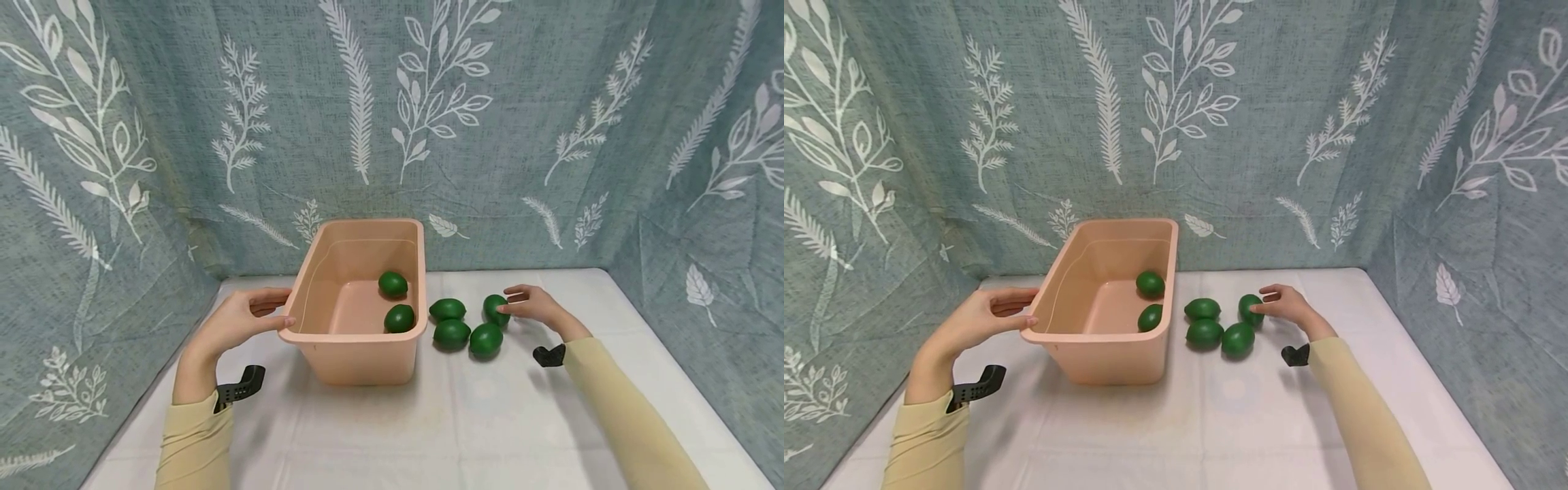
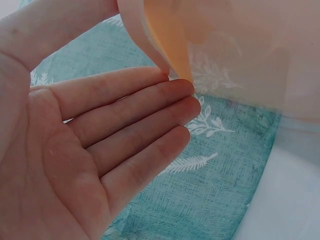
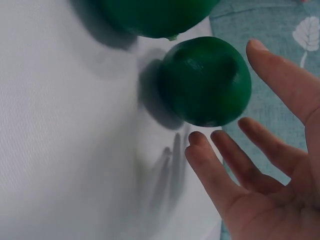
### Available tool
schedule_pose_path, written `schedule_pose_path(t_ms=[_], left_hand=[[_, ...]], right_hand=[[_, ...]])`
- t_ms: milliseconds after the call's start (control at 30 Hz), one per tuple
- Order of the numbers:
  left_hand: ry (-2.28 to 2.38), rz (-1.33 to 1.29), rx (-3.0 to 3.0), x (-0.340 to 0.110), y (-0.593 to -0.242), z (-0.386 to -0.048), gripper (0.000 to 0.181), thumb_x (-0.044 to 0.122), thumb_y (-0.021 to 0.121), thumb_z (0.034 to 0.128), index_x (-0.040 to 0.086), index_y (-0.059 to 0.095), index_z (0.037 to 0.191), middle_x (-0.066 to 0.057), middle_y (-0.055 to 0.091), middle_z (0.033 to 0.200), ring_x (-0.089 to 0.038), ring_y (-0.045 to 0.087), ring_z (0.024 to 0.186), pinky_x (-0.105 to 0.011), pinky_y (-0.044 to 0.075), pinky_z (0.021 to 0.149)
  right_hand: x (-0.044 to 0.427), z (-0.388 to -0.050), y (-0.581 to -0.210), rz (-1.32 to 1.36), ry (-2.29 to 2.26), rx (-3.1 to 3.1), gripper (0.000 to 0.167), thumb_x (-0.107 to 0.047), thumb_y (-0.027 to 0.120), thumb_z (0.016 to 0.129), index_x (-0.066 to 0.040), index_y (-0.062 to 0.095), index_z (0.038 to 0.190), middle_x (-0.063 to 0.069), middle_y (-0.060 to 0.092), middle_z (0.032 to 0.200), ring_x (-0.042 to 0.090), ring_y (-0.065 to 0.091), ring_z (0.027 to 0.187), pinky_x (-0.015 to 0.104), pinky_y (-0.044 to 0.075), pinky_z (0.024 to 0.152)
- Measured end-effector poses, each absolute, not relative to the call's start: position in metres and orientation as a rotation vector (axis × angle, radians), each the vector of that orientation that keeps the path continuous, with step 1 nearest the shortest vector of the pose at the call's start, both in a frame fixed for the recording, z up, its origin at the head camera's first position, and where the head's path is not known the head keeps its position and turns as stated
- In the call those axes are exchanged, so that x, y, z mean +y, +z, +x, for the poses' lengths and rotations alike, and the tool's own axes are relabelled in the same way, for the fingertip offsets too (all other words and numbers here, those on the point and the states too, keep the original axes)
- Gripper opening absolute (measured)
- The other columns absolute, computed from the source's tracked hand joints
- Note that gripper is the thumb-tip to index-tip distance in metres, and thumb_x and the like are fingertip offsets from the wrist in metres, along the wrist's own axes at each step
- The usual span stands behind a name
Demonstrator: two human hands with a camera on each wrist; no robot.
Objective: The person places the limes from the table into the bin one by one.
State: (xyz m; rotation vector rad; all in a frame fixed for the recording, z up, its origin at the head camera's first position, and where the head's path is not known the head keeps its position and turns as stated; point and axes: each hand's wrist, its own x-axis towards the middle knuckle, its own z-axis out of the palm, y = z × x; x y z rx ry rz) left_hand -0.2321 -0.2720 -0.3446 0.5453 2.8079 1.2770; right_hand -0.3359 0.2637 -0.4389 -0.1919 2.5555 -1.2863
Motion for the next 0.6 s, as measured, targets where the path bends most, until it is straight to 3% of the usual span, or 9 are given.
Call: schedule_pose_path(t_ms=[600], left_hand=[[1.278,0.540,2.811,-0.274,-0.346,-0.233,0.059,0.035,0.074,0.0826,0.007,0.056,0.132,-0.010,0.059,0.131,-0.033,0.051,0.126,-0.045,0.045,0.105]], right_hand=[[0.251,-0.341,-0.450,-0.173,-1.277,2.575,0.074,-0.031,0.074,0.083,0.004,0.041,0.140,0.032,0.043,0.137,0.037,0.054,0.118,0.037,0.056,0.091]])
